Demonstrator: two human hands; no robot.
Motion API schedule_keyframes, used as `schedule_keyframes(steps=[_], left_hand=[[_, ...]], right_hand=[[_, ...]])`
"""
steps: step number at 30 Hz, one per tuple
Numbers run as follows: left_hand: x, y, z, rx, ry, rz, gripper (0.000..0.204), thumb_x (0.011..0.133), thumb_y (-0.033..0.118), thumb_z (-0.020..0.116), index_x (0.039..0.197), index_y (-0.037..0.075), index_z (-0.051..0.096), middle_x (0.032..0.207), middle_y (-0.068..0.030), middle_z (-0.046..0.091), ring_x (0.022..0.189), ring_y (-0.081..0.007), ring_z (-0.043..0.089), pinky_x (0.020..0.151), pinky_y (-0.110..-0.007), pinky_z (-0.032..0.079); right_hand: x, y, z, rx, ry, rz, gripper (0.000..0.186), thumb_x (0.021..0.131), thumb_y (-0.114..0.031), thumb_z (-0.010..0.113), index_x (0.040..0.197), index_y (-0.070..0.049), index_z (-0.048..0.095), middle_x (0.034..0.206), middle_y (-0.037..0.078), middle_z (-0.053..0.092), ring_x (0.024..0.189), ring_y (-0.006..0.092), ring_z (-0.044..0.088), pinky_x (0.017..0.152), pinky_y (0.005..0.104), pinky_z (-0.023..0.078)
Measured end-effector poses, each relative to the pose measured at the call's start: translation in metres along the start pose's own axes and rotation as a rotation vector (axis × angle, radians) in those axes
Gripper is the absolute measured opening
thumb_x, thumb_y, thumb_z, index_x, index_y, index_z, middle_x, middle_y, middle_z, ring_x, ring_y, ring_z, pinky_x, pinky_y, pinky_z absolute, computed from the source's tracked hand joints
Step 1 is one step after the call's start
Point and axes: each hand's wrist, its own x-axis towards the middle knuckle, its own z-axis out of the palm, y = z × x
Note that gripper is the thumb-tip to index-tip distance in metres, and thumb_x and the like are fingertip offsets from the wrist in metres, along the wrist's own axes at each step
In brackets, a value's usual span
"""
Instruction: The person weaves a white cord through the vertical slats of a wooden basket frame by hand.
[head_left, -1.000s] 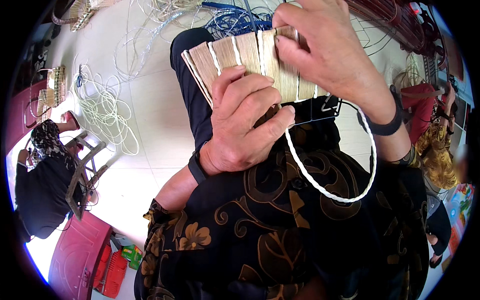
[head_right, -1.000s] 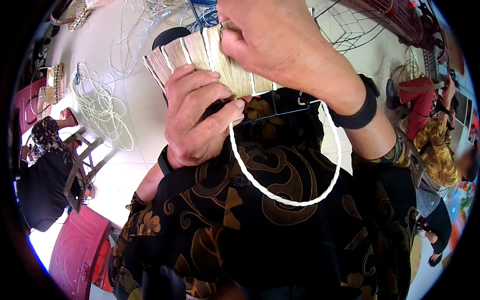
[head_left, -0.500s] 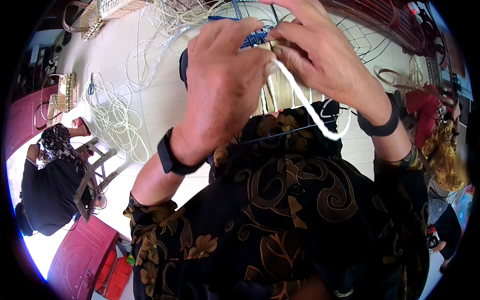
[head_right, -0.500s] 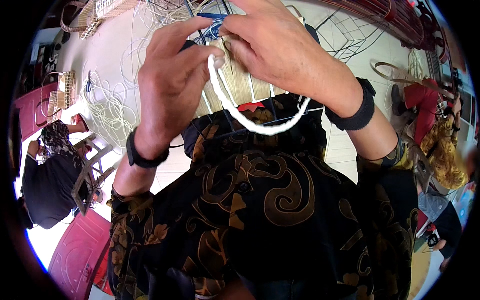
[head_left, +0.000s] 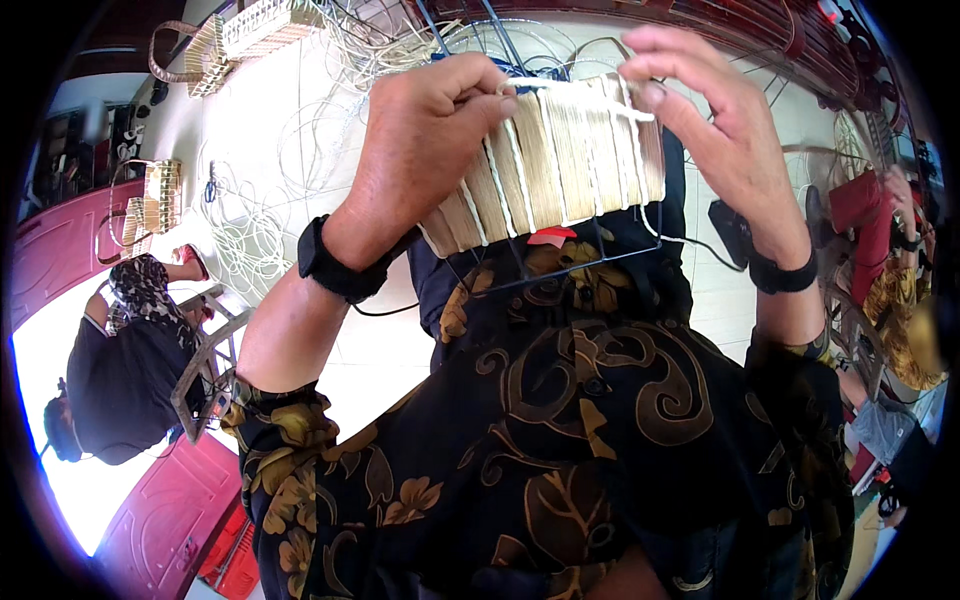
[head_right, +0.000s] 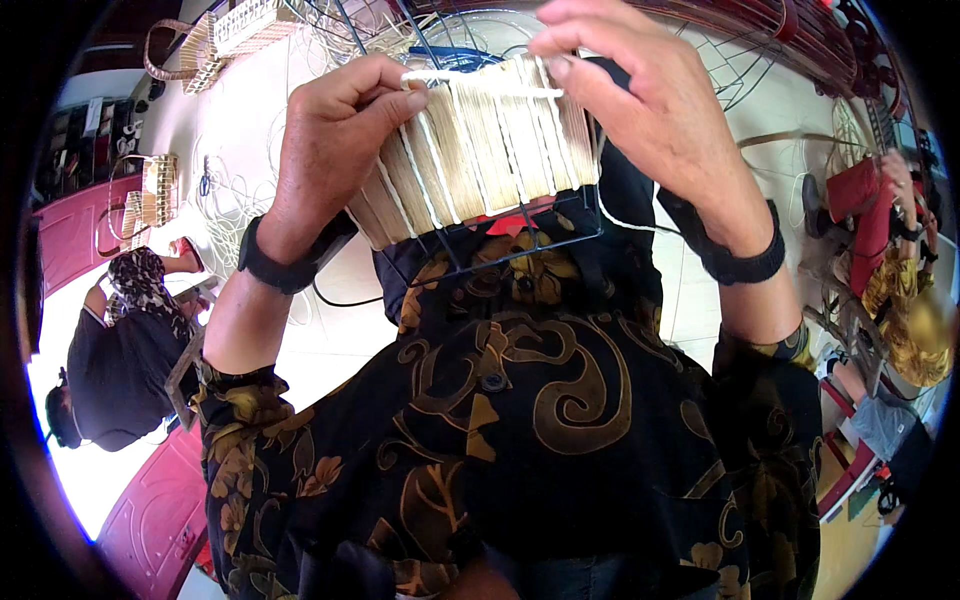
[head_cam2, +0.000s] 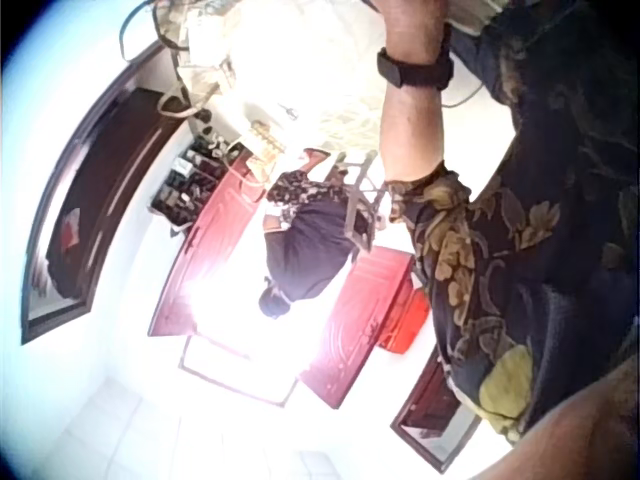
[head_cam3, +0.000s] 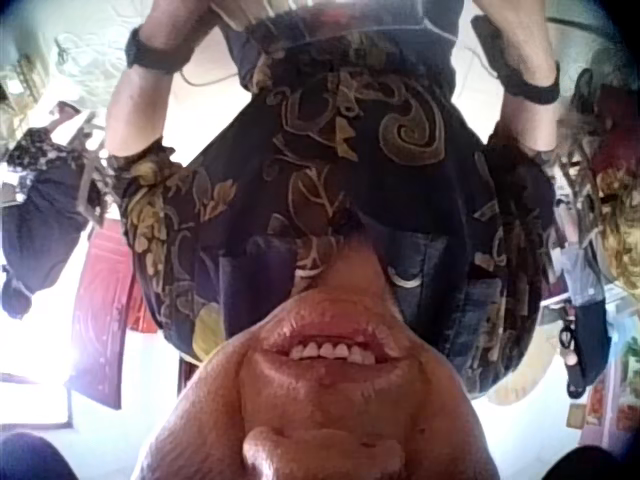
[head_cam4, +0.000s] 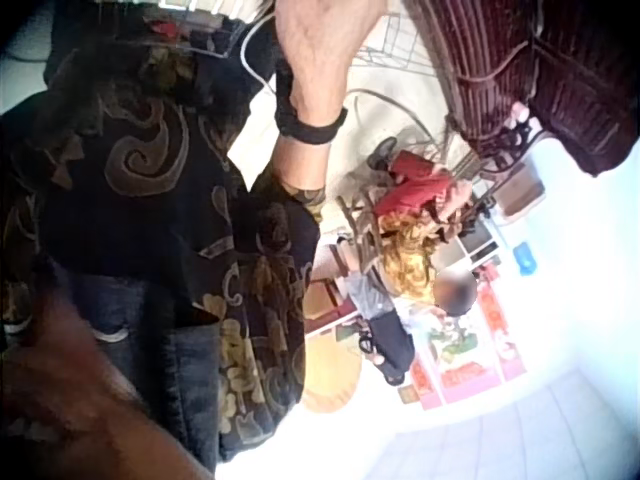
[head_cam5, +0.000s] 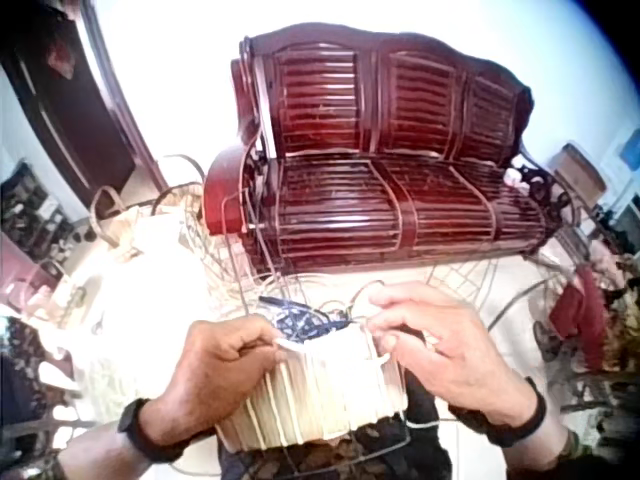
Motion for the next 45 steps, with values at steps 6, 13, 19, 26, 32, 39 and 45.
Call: schedule_keyframes(steps=[6,13,19,26,32,39,45], left_hand=[[0.003,-0.003,0.003,0.032,0.009,0.000,0.007,0.094,0.006,0.068,0.095,0.000,0.071,0.076,0.0020,0.065,0.073,-0.0036,0.057,0.065,-0.020,0.047],[0.015,0.009,-0.007,0.121,-0.129,-0.005,0.017,0.095,0.015,0.067,0.100,0.000,0.073,0.077,-0.0014,0.068,0.071,-0.0079,0.059,0.066,-0.026,0.050],[-0.015,0.017,0.001,0.264,-0.206,0.108,0.013,0.093,0.012,0.063,0.089,0.000,0.067,0.074,-0.0151,0.063,0.062,-0.0267,0.059,0.060,-0.034,0.051],[-0.067,0.037,0.011,0.142,-0.041,0.055,0.005,0.089,0.002,0.067,0.094,0.000,0.068,0.082,-0.0170,0.067,0.072,-0.0343,0.067,0.064,-0.038,0.053],[-0.070,0.044,0.005,0.127,-0.018,-0.058,0.009,0.087,-0.002,0.068,0.096,-0.002,0.069,0.086,-0.0169,0.070,0.076,-0.0333,0.070,0.066,-0.036,0.054],[-0.067,0.035,0.011,0.140,0.046,-0.023,0.008,0.089,0.004,0.068,0.096,0.000,0.070,0.087,-0.0169,0.069,0.078,-0.0348,0.069,0.068,-0.037,0.054],[-0.064,0.029,0.020,0.113,0.092,0.093,0.007,0.092,0.008,0.065,0.096,0.003,0.066,0.080,-0.0177,0.063,0.073,-0.0394,0.063,0.063,-0.042,0.050]], right_hand=[[-0.024,0.005,0.013,0.104,0.115,0.021,0.018,0.093,-0.011,0.062,0.105,-0.003,0.072,0.123,0.011,0.067,0.113,0.0246,0.064,0.095,0.0328,0.049],[-0.017,0.007,0.012,0.030,0.120,-0.017,0.021,0.091,-0.008,0.061,0.108,-0.002,0.070,0.121,0.014,0.066,0.111,0.0287,0.064,0.095,0.0365,0.051],[-0.050,-0.011,0.022,0.039,0.060,-0.100,0.033,0.077,-0.008,0.069,0.109,-0.004,0.066,0.122,0.014,0.057,0.116,0.0348,0.054,0.099,0.0435,0.045],[-0.067,-0.023,0.030,0.250,0.024,-0.094,0.039,0.081,-0.018,0.071,0.116,-0.001,0.067,0.124,0.013,0.061,0.119,0.0339,0.053,0.101,0.0438,0.044],[-0.052,-0.019,0.034,0.321,0.020,-0.175,0.031,0.077,-0.019,0.076,0.103,-0.004,0.070,0.124,0.012,0.061,0.118,0.0343,0.054,0.097,0.0432,0.043],[-0.031,-0.020,0.024,0.325,0.064,-0.148,0.008,0.079,-0.008,0.072,0.081,-0.004,0.065,0.096,0.009,0.068,0.098,0.0279,0.063,0.088,0.0387,0.045],[0.001,-0.060,0.007,0.273,-0.223,-0.025,0.026,0.084,-0.009,0.075,0.104,0.000,0.062,0.093,0.010,0.064,0.072,0.0212,0.060,0.064,0.0303,0.048]])
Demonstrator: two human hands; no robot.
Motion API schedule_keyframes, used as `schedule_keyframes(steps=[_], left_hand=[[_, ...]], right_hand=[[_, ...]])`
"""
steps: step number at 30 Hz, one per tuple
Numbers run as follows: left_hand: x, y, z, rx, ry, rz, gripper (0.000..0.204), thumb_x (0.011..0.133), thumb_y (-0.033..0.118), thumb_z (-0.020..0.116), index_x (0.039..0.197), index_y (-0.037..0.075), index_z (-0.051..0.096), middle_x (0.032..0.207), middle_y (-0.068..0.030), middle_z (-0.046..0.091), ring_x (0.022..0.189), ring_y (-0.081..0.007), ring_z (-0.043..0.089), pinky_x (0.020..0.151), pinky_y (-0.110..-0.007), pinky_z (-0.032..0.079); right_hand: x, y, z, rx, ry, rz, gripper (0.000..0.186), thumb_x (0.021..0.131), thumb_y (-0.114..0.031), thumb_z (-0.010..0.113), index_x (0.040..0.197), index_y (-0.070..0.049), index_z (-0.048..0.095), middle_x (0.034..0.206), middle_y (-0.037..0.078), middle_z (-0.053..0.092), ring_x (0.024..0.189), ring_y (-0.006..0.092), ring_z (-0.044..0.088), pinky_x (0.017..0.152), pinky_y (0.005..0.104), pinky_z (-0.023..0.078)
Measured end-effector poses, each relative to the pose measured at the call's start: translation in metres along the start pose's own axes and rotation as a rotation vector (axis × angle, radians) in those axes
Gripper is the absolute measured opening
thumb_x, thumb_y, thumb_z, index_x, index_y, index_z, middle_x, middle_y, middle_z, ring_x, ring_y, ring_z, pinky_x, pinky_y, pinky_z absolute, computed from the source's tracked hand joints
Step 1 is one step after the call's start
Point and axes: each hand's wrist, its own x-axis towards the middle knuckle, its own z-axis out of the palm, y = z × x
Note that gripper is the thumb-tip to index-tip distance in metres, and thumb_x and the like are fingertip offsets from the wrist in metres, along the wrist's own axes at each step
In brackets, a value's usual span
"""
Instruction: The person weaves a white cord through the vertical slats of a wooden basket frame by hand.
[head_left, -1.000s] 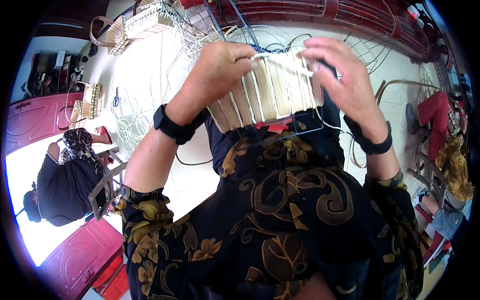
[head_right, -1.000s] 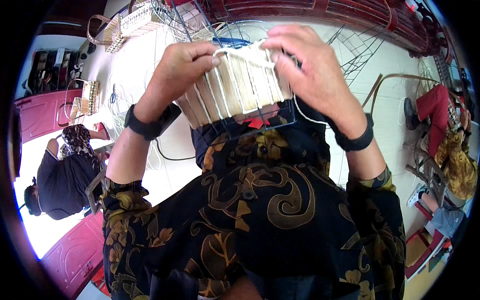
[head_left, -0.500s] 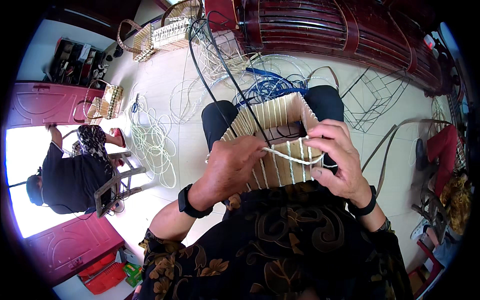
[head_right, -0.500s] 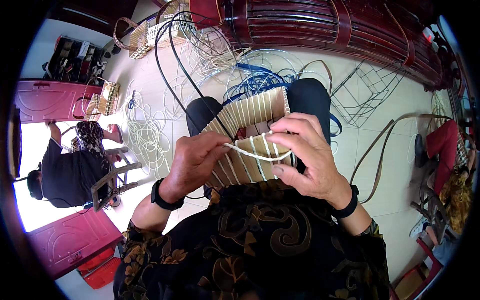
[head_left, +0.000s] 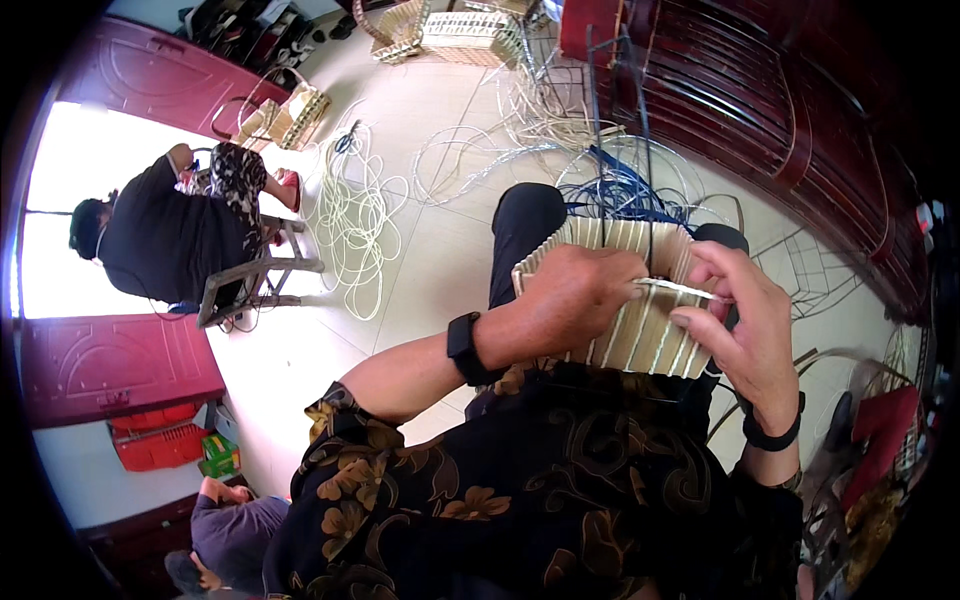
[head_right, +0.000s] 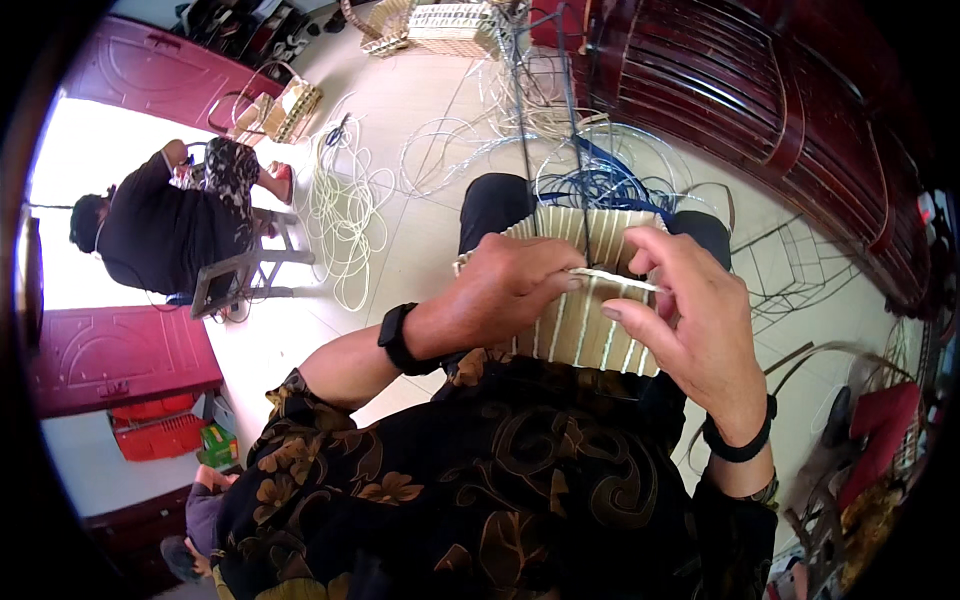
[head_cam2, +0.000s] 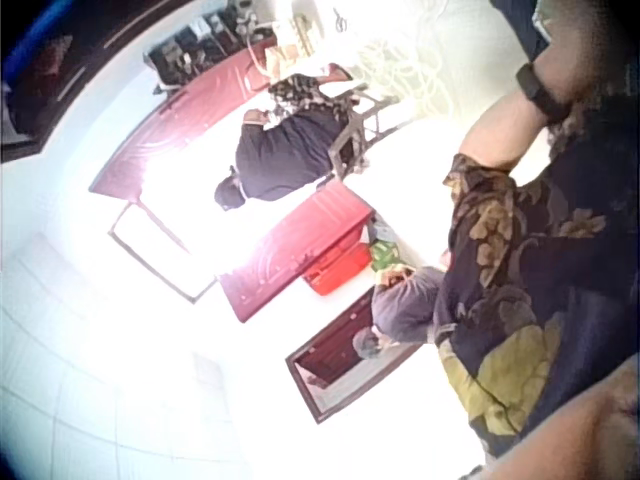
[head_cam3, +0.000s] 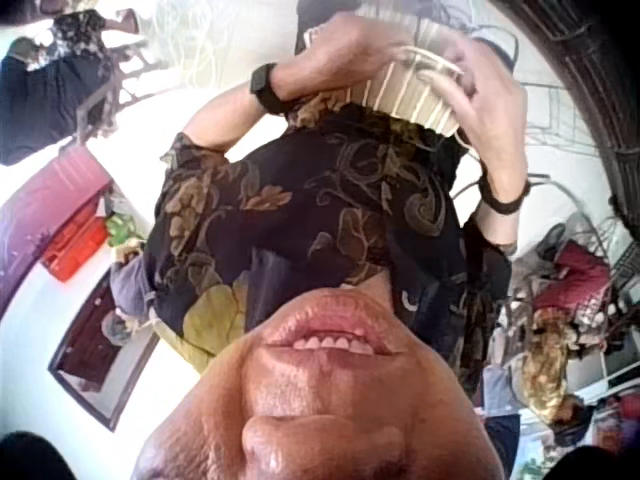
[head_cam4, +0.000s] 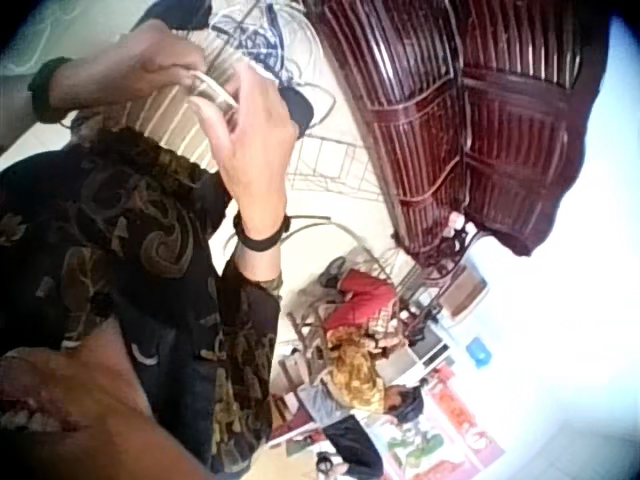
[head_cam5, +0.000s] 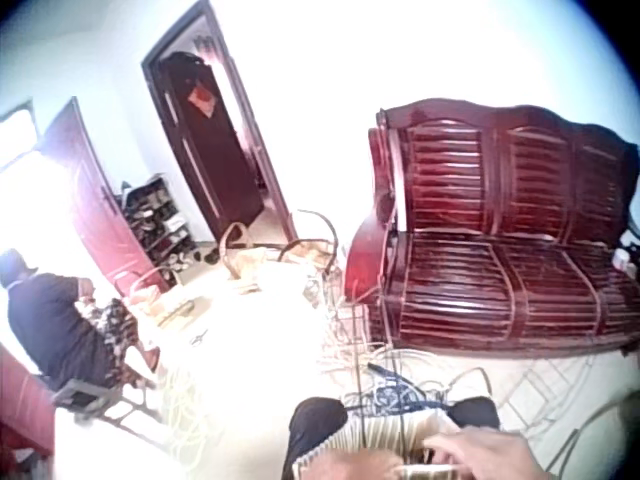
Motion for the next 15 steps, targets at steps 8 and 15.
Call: schedule_keyframes(steps=[8,15], left_hand=[[-0.001,-0.011,0.009,0.011,0.090,-0.079,0.019,0.089,0.007,0.067,0.107,0.006,0.062,0.083,-0.0191,0.061,0.074,-0.0387,0.064,0.064,-0.041,0.051],[-0.004,-0.002,-0.009,-0.188,0.167,-0.047,0.026,0.096,-0.001,0.060,0.121,0.001,0.055,0.094,-0.0093,0.072,0.080,-0.0149,0.069,0.075,-0.029,0.054]], right_hand=[[0.043,0.018,0.016,-0.377,0.016,-0.307,0.010,0.082,-0.017,0.074,0.085,-0.011,0.066,0.078,0.008,0.056,0.069,0.0308,0.061,0.059,0.0418,0.047],[0.049,0.012,0.019,-0.518,0.110,-0.364,0.016,0.076,-0.010,0.079,0.086,-0.006,0.067,0.079,0.007,0.057,0.071,0.0264,0.061,0.062,0.0372,0.048]])
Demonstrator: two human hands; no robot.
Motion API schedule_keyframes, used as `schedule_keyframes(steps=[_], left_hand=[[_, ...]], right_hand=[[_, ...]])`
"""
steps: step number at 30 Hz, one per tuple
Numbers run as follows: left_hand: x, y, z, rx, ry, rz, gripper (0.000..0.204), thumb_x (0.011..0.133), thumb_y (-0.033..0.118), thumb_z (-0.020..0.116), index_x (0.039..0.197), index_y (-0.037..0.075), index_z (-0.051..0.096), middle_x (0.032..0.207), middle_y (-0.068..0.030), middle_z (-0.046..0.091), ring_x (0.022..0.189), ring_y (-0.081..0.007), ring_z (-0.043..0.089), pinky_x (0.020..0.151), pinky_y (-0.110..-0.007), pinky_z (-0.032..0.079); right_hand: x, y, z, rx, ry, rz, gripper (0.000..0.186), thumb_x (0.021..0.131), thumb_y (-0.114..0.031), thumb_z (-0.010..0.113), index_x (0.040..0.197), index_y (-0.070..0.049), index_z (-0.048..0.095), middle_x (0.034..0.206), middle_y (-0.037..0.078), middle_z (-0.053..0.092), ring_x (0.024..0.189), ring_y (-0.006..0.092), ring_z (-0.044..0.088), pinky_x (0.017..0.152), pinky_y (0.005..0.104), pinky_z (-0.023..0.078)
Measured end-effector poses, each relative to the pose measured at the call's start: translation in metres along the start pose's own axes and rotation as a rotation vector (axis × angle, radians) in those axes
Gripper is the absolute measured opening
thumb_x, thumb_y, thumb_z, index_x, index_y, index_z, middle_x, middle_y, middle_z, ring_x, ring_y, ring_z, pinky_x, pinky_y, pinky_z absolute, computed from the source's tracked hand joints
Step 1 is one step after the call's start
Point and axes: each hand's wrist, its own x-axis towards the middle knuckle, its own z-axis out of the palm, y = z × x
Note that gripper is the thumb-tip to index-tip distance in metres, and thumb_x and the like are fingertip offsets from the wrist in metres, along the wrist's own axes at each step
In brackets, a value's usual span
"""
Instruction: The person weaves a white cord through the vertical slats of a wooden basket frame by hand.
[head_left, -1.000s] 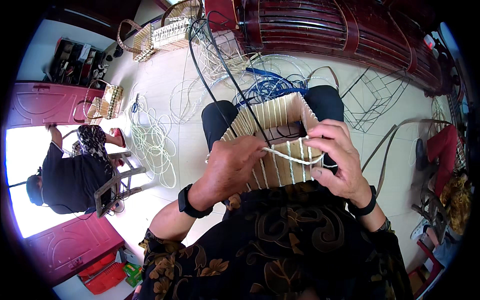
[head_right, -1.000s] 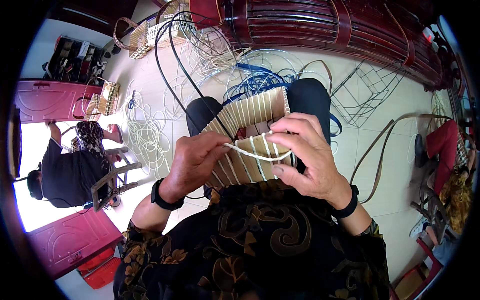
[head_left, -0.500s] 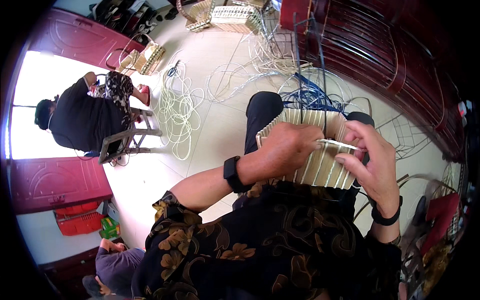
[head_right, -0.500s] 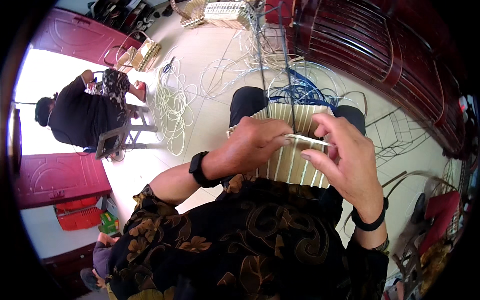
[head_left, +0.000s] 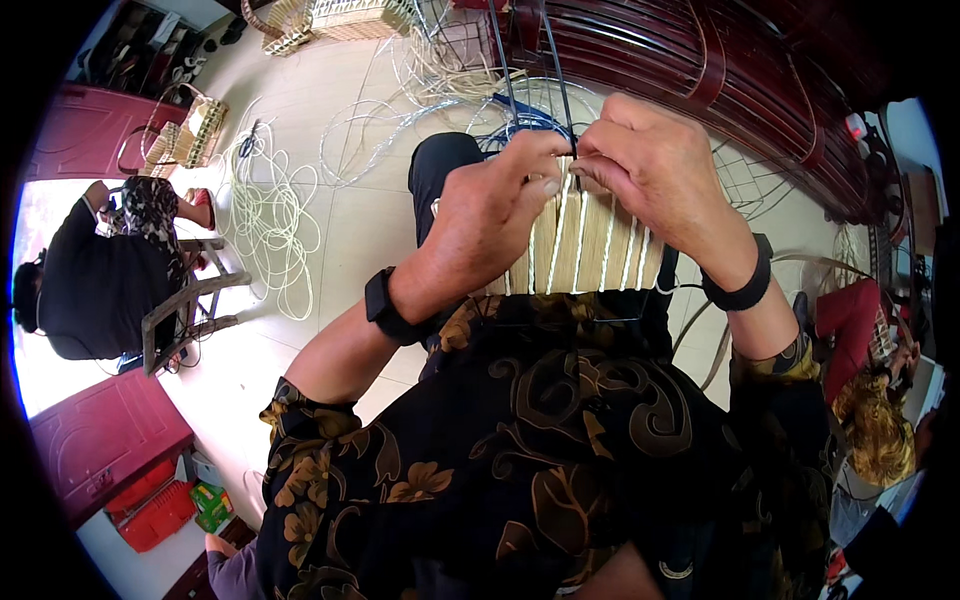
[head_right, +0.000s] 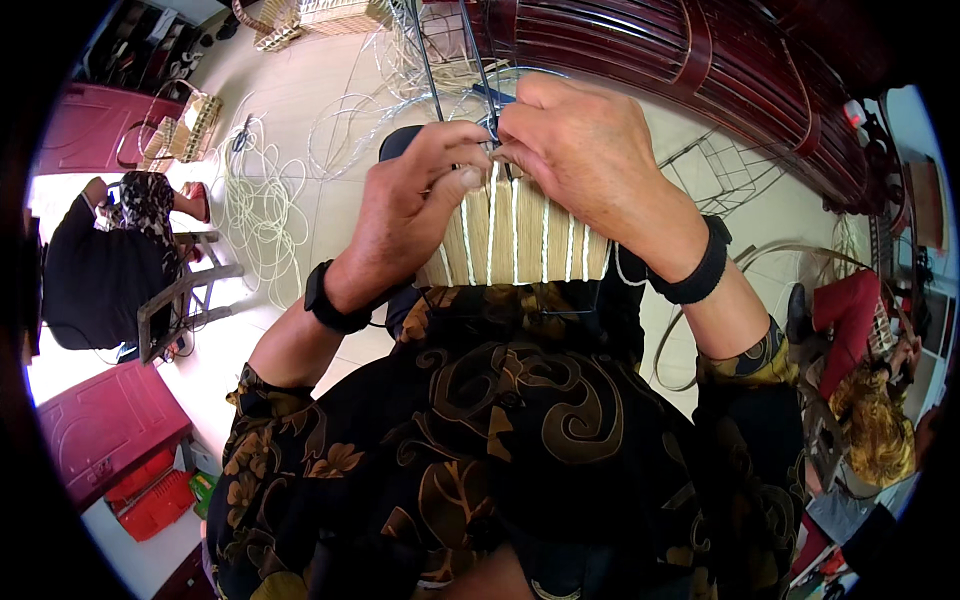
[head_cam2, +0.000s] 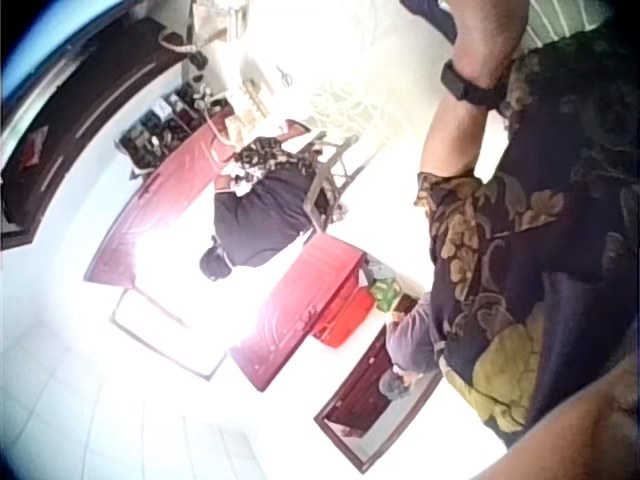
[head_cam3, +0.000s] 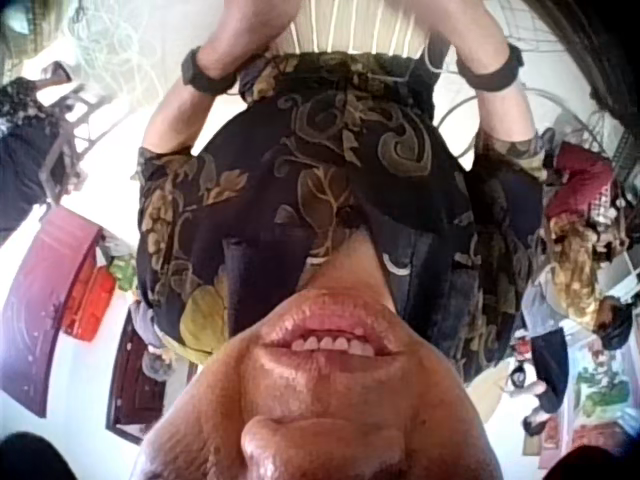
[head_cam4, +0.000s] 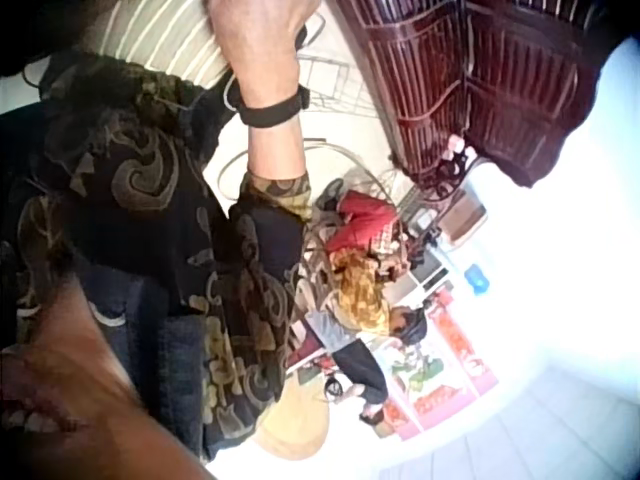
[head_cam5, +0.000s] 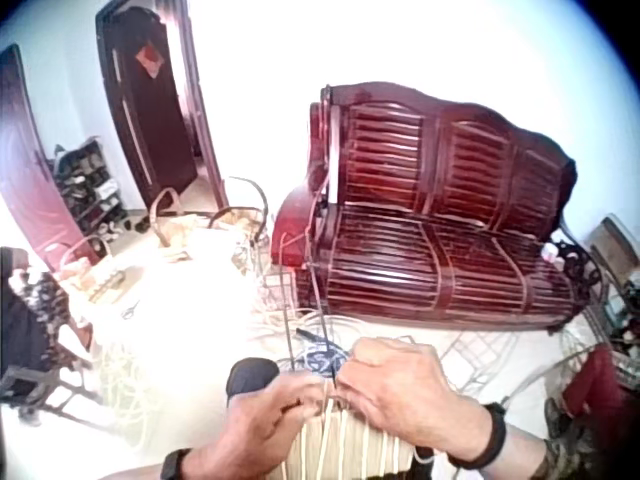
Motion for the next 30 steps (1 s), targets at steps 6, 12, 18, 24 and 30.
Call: schedule_keyframes(steps=[6,12,18,24,30], left_hand=[[0.001,-0.019,-0.004,-0.398,0.134,-0.005,0.023,0.098,-0.009,0.051,0.119,0.000,0.054,0.105,-0.0070,0.068,0.102,-0.0146,0.067,0.089,-0.027,0.052],[0.009,-0.007,-0.009,-0.628,0.158,-0.239,0.021,0.097,-0.007,0.051,0.116,0.001,0.049,0.100,-0.0052,0.062,0.097,-0.0159,0.069,0.078,-0.025,0.056],[0.008,-0.008,-0.016,-0.558,0.051,-0.297,0.021,0.098,-0.005,0.047,0.118,0.002,0.047,0.105,-0.0083,0.062,0.098,-0.0210,0.071,0.081,-0.028,0.056],[0.014,-0.018,-0.031,-0.327,-0.069,-0.246,0.012,0.099,0.001,0.052,0.110,0.000,0.057,0.096,-0.0063,0.065,0.095,-0.0146,0.070,0.081,-0.027,0.055],[-0.001,-0.028,-0.062,-0.012,-0.026,-0.118,0.015,0.095,0.002,0.057,0.101,-0.002,0.069,0.095,-0.0064,0.069,0.089,-0.0160,0.064,0.082,-0.030,0.050]], right_hand=[[0.007,-0.003,-0.006,-0.104,-0.021,-0.048,0.013,0.077,-0.014,0.075,0.084,-0.010,0.064,0.084,0.004,0.057,0.083,0.0245,0.063,0.067,0.0381,0.053],[0.018,0.000,-0.005,-0.122,-0.077,-0.072,0.014,0.076,-0.015,0.075,0.084,-0.010,0.065,0.083,0.004,0.057,0.082,0.0240,0.063,0.067,0.0375,0.053],[0.020,-0.001,-0.001,-0.084,-0.094,-0.032,0.015,0.076,-0.013,0.077,0.081,-0.009,0.063,0.080,0.005,0.056,0.080,0.0259,0.063,0.065,0.0381,0.052],[0.020,-0.008,0.007,-0.117,-0.097,0.014,0.014,0.077,-0.012,0.077,0.083,-0.010,0.065,0.080,0.005,0.055,0.079,0.0260,0.062,0.065,0.0386,0.051],[0.022,-0.009,0.010,-0.166,-0.131,0.050,0.014,0.078,-0.014,0.077,0.086,-0.011,0.067,0.079,0.005,0.054,0.079,0.0265,0.062,0.064,0.0398,0.051]])
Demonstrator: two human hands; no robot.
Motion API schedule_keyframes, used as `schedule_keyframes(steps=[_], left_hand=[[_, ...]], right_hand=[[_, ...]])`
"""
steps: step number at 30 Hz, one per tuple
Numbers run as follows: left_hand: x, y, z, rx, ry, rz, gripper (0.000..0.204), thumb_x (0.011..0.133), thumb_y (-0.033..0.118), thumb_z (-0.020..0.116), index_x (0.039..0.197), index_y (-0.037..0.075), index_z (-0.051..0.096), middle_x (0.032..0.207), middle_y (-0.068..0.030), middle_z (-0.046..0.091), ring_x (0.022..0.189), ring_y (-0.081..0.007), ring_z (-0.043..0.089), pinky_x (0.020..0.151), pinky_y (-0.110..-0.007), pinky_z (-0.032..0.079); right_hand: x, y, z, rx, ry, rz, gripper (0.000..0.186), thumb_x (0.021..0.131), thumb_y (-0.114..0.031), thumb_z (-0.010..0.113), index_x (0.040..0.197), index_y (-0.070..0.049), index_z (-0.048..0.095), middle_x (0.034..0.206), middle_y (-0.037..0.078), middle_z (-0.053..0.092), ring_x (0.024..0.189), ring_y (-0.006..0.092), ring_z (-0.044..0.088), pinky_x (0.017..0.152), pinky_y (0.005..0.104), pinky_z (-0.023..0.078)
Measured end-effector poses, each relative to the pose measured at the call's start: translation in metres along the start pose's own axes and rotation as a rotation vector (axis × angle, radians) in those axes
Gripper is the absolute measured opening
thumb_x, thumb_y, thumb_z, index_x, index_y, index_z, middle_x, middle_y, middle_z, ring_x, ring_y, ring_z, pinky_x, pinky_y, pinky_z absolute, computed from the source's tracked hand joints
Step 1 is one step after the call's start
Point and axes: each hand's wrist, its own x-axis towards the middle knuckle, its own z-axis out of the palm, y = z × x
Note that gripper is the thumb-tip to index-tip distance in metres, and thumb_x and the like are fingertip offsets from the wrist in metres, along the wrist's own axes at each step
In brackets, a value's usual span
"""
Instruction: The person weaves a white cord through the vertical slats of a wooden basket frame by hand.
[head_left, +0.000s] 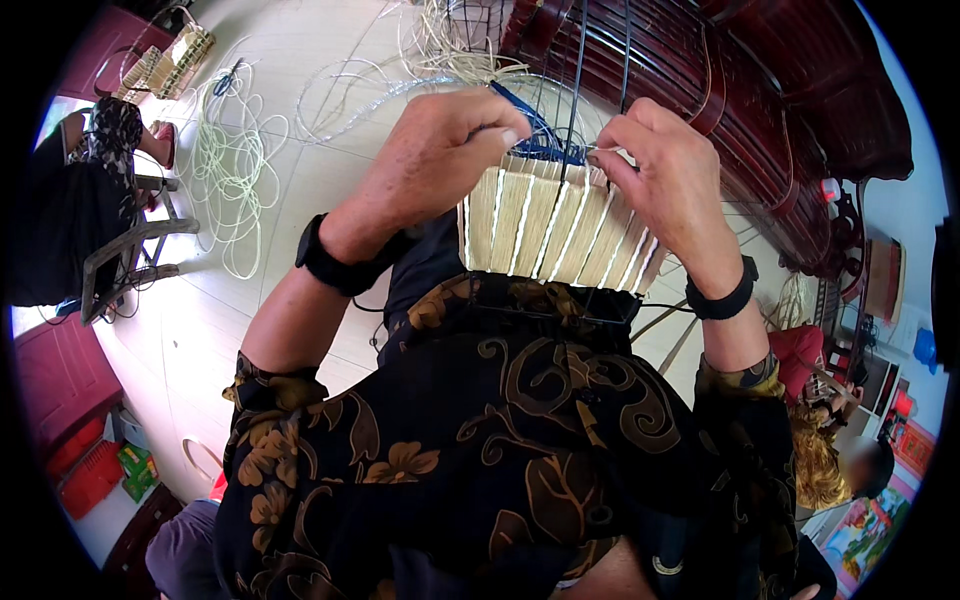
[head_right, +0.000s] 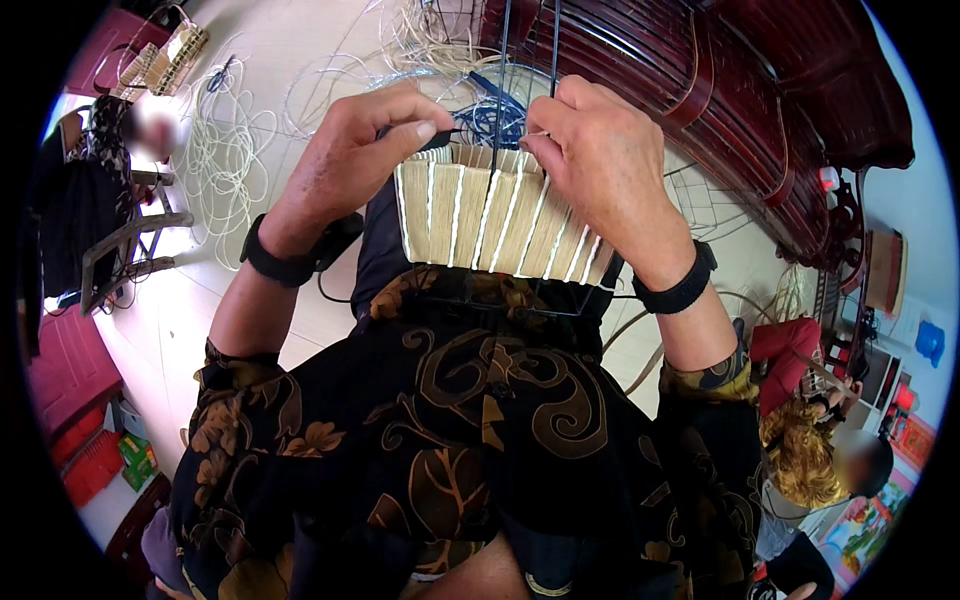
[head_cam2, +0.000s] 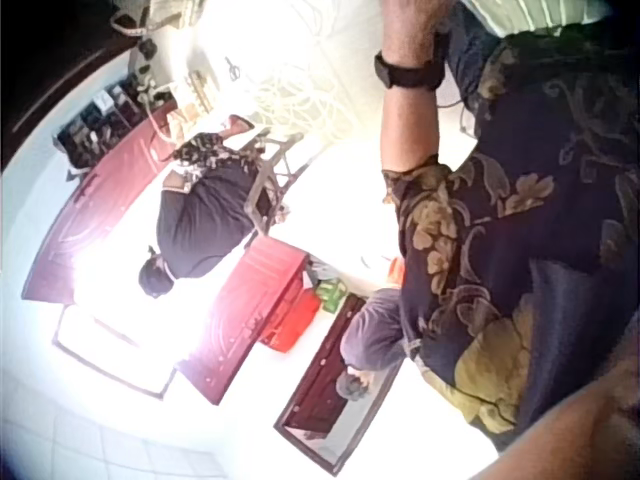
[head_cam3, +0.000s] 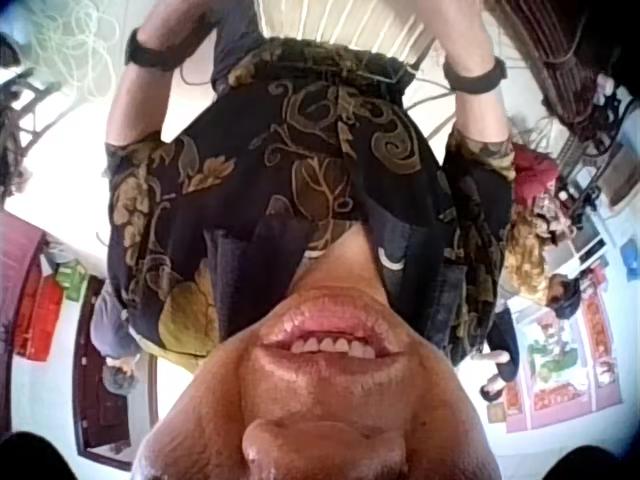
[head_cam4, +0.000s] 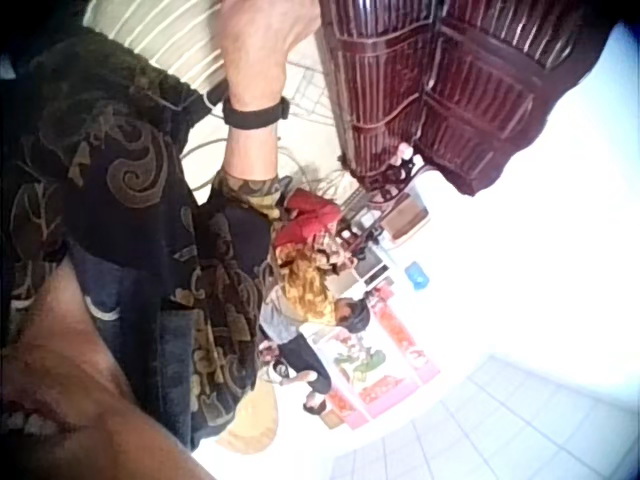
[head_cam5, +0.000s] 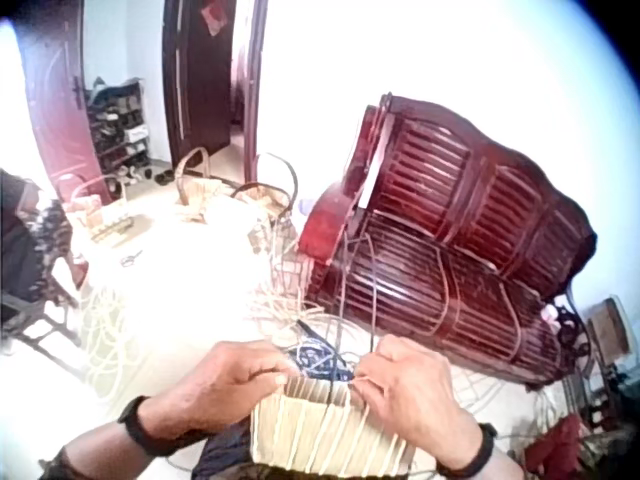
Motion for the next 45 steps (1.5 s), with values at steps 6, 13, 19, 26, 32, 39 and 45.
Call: schedule_keyframes(steps=[6,13,19,26,32,39,45], left_hand=[[-0.014,-0.030,0.008,0.045,-0.123,0.158,0.019,0.090,0.002,0.059,0.106,-0.001,0.069,0.098,-0.0132,0.070,0.090,-0.0242,0.066,0.086,-0.034,0.050],[-0.005,-0.041,0.002,-0.262,-0.371,-0.168,0.025,0.091,0.013,0.062,0.107,-0.004,0.070,0.099,-0.0143,0.073,0.094,-0.0184,0.066,0.085,-0.032,0.050],[-0.007,-0.042,0.014,-0.617,-0.108,-0.247,0.021,0.098,0.019,0.062,0.099,0.000,0.071,0.090,-0.0018,0.068,0.087,-0.0083,0.060,0.084,-0.027,0.048],[-0.001,-0.050,0.006,-0.485,-0.252,-0.279,0.027,0.096,0.026,0.067,0.084,0.002,0.071,0.076,0.0021,0.063,0.075,-0.0063,0.055,0.073,-0.026,0.045],[0.013,-0.045,-0.004,-0.194,-0.408,-0.132,0.027,0.096,0.024,0.065,0.082,0.001,0.067,0.073,0.0021,0.059,0.074,-0.0070,0.053,0.073,-0.027,0.043],[-0.013,-0.054,0.026,0.006,0.106,0.006,0.030,0.093,0.031,0.070,0.092,0.001,0.068,0.077,0.0010,0.060,0.077,-0.0093,0.054,0.074,-0.027,0.044],[-0.087,-0.027,0.043,-0.180,0.360,-0.570,0.035,0.093,0.034,0.072,0.078,0.003,0.062,0.066,-0.0011,0.059,0.060,-0.0125,0.056,0.056,-0.026,0.044]], right_hand=[[-0.001,0.006,0.004,-0.007,-0.041,0.055,0.014,0.080,-0.020,0.077,0.086,-0.012,0.068,0.079,0.007,0.056,0.077,0.0287,0.062,0.063,0.0424,0.049],[-0.001,0.006,0.002,0.027,-0.100,0.104,0.014,0.081,-0.021,0.078,0.085,-0.011,0.068,0.079,0.007,0.058,0.075,0.0293,0.063,0.063,0.0420,0.048],[0.003,0.007,0.001,0.044,-0.115,0.131,0.013,0.081,-0.020,0.078,0.085,-0.012,0.069,0.077,0.007,0.058,0.073,0.0286,0.063,0.063,0.0415,0.049],[0.003,0.013,0.005,0.077,-0.111,0.138,0.014,0.081,-0.022,0.078,0.085,-0.012,0.069,0.077,0.006,0.059,0.073,0.0286,0.064,0.062,0.0410,0.049],[0.003,0.018,0.007,0.073,-0.131,0.128,0.015,0.081,-0.023,0.079,0.087,-0.012,0.071,0.079,0.006,0.062,0.072,0.0271,0.065,0.062,0.0391,0.050],[0.002,0.021,0.008,0.086,-0.135,0.131,0.014,0.082,-0.021,0.079,0.088,-0.010,0.072,0.080,0.006,0.064,0.071,0.0245,0.066,0.063,0.0369,0.052],[0.001,0.025,0.008,0.103,-0.144,0.134,0.015,0.082,-0.021,0.078,0.089,-0.009,0.071,0.080,0.008,0.064,0.071,0.0249,0.066,0.065,0.0376,0.051]])
